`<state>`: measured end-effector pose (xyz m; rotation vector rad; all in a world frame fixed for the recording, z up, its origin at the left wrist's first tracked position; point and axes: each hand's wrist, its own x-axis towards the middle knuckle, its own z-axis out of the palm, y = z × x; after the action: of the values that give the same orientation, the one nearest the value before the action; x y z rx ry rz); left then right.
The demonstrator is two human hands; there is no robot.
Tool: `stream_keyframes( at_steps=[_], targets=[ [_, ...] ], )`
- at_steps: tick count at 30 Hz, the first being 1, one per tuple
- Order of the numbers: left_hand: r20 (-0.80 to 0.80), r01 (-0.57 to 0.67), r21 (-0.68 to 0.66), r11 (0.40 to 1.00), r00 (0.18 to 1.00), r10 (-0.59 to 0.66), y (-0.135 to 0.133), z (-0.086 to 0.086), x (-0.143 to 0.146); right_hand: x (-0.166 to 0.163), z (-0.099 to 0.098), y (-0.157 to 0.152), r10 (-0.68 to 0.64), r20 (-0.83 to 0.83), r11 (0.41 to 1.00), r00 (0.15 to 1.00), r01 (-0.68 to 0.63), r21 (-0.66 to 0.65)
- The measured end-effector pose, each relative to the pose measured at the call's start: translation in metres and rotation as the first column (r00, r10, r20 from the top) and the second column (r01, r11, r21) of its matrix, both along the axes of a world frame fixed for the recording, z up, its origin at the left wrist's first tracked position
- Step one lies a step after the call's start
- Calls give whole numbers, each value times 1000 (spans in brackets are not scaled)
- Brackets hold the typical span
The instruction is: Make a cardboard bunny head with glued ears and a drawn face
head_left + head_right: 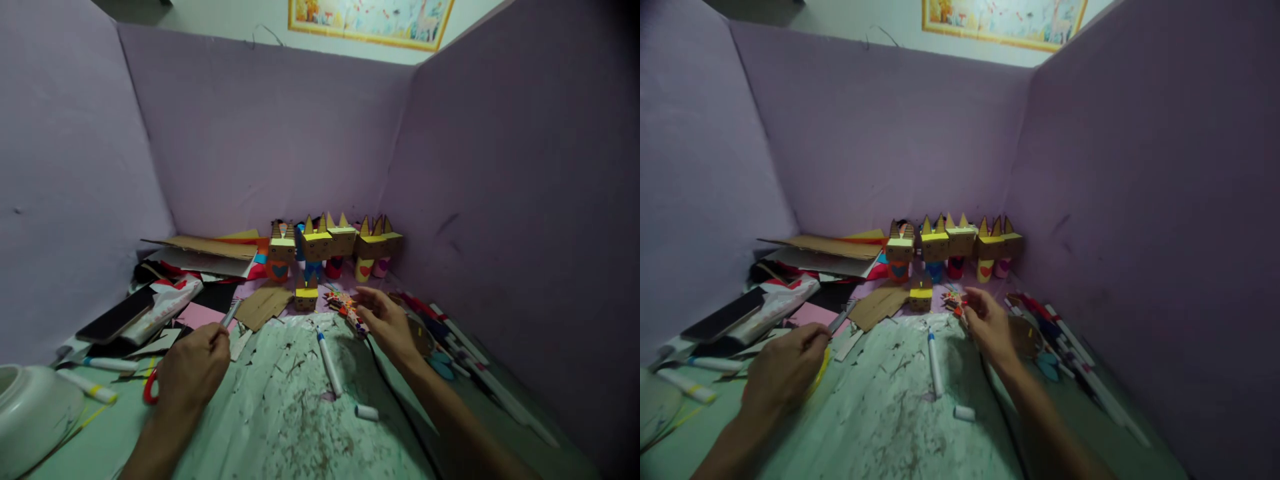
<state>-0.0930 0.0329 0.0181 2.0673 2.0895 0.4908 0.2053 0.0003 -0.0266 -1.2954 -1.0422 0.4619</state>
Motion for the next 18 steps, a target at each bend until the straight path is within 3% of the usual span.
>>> stream_keyframes(
  at_steps=[6, 10, 14, 18],
  targets=[
    [11, 93, -66, 993, 996, -93, -9, -2, 14, 0, -1, -38, -221, -80, 963, 972, 231, 139],
    [-53, 125, -62, 990, 990, -128, -11, -14, 26, -1, -2, -36, -210, -15, 968, 978, 210, 138],
    [-61, 158, -66, 985, 985, -162, -12, -24, 35, 1, 7, -10, -114, 177, 991, 978, 98, 94],
    [-60, 156, -87, 984, 985, -162, -12, -28, 36, 2, 19, 43, -40, 333, 999, 942, 25, 49]
  ],
)
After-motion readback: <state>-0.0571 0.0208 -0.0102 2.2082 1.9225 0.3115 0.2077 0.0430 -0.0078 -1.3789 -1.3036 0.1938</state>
